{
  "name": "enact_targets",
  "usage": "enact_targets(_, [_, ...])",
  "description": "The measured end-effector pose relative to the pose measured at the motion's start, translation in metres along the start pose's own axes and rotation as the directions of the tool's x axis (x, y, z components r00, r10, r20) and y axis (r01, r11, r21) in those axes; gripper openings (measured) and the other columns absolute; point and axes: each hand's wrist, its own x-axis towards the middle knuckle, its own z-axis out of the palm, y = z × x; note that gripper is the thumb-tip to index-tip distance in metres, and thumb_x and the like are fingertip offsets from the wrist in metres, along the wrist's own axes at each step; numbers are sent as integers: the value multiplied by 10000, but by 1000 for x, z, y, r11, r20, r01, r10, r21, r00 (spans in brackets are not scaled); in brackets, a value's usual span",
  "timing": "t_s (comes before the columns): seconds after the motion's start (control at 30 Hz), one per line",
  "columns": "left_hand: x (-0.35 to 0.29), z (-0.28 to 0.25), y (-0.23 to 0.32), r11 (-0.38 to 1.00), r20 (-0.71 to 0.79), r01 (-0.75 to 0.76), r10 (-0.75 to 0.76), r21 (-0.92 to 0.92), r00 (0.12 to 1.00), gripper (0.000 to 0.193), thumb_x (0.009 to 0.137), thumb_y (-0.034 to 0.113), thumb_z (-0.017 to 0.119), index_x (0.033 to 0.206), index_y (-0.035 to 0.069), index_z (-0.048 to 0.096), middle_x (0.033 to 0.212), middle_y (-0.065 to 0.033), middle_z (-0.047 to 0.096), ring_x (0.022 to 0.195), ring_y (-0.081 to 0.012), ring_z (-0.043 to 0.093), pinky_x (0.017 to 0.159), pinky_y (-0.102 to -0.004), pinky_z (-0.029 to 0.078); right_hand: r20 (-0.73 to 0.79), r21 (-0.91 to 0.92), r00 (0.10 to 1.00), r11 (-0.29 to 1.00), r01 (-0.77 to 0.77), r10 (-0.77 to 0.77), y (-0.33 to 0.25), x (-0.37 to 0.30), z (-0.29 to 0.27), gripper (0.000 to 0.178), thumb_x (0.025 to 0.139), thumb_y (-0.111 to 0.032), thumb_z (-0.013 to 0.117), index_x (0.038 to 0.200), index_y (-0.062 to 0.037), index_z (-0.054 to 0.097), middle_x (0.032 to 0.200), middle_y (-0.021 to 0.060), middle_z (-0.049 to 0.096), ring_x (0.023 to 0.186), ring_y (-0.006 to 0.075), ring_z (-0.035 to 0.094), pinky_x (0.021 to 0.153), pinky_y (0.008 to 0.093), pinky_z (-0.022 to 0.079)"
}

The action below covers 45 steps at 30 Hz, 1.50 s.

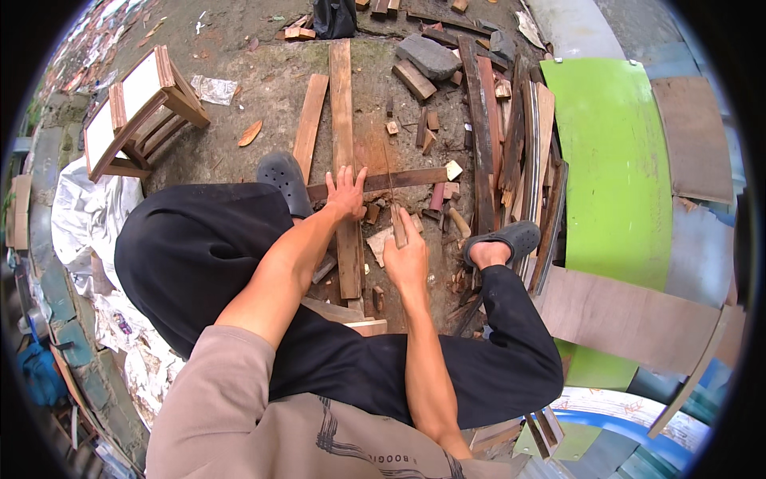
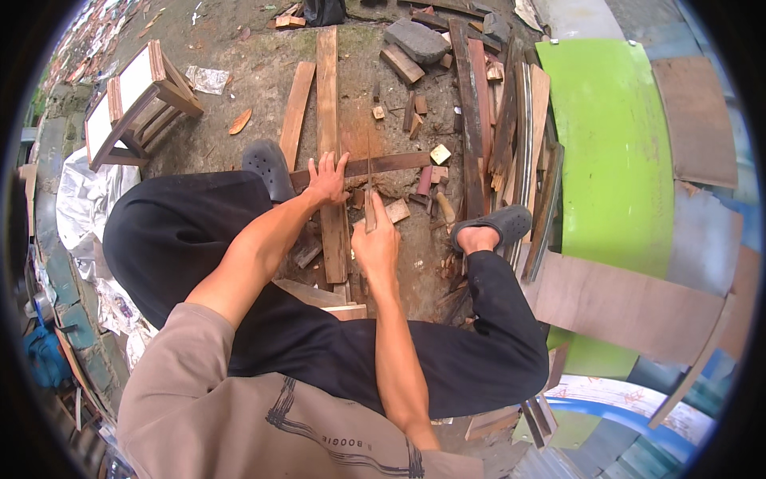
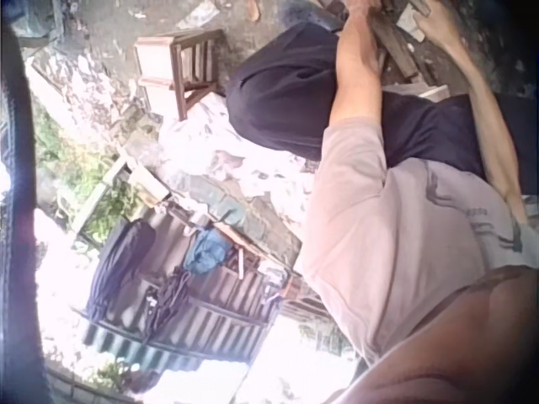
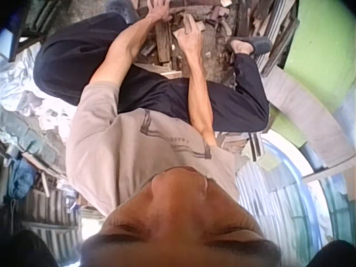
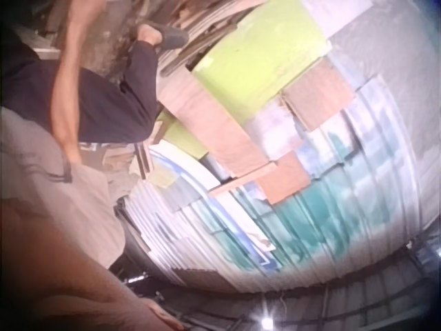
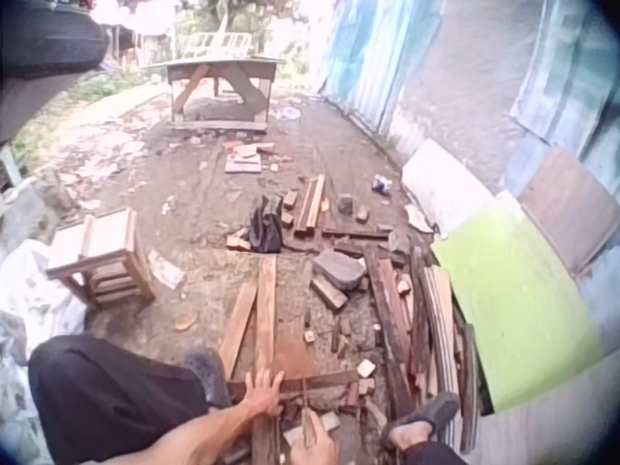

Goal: The person sits on the ground and uses a hand saw to cut a long wooden plank. They hold the plank steady with one hand while sawing with the other, eventually splitting the plank into two pieces.

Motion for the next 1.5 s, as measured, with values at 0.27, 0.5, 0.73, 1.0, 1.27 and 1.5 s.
enact_targets(0.27, [0, -4, -11, 996, 2, -14, 14, -86, 1000, 931, 862, 382, 722, 1567, 150, 160, 1597, -236, 202, 1529, -415, 81, 1185, -656, 29, 77, -50, 990, 992, -116, 119, -49, -77, -45, 644, 830, -56, 586, 1466, -107, 508, 939, 310, 684, 752, 444, 695, 684, 475, 536])
enact_targets(0.5, [6, 7, -24, 991, -68, -84, 78, -102, 995, 858, 907, 409, 678, 1552, 103, 201, 1583, -233, 216, 1530, -408, 77, 1185, -656, 23, 44, -42, 999, 999, -13, 15, -3, -13, -4, 605, 832, -70, 564, 1436, -86, 538, 997, 286, 702, 787, 410, 703, 724, 443, 544])
enact_targets(0.73, [7, -3, -24, 987, 43, -29, 37, -161, 998, 841, 923, 423, 656, 1554, 97, 207, 1581, -234, 228, 1532, -404, 77, 1184, -658, 27, 70, -16, 997, 1000, -23, 24, -24, -28, -13, 661, 826, -51, 560, 1480, -110, 488, 1079, 293, 683, 874, 458, 702, 758, 494, 553])
enact_targets(1.0, [12, -6, -15, 994, 72, -20, 28, -104, 997, 914, 884, 396, 705, 1562, 92, 173, 1591, -242, 203, 1529, -410, 75, 1185, -660, 43, 99, 55, 975, 978, -204, 198, -13, 15, 1, 603, 819, -31, 557, 1422, -61, 543, 1125, 287, 682, 975, 445, 686, 826, 442, 544])
enact_targets(1.27, [9, -12, -23, 995, 82, -24, 33, -101, 996, 953, 851, 386, 749, 1548, 87, 174, 1580, -243, 202, 1520, -415, 87, 1179, -669, 58, 123, 57, 984, 989, -135, 128, -36, -55, -45, 654, 808, 10, 521, 1457, -75, 503, 1132, 280, 674, 935, 446, 692, 787, 471, 550])
enact_targets(1.5, [15, -10, -19, 995, 77, -64, 70, -80, 995, 981, 850, 393, 757, 1553, 67, 156, 1588, -249, 187, 1520, -437, 66, 1183, -666, 52, 91, 55, 972, 974, -222, 216, -2, 40, 16, 619, 822, -72, 556, 1437, -140, 530, 826, 315, 652, 761, 465, 676, 695, 493, 538])
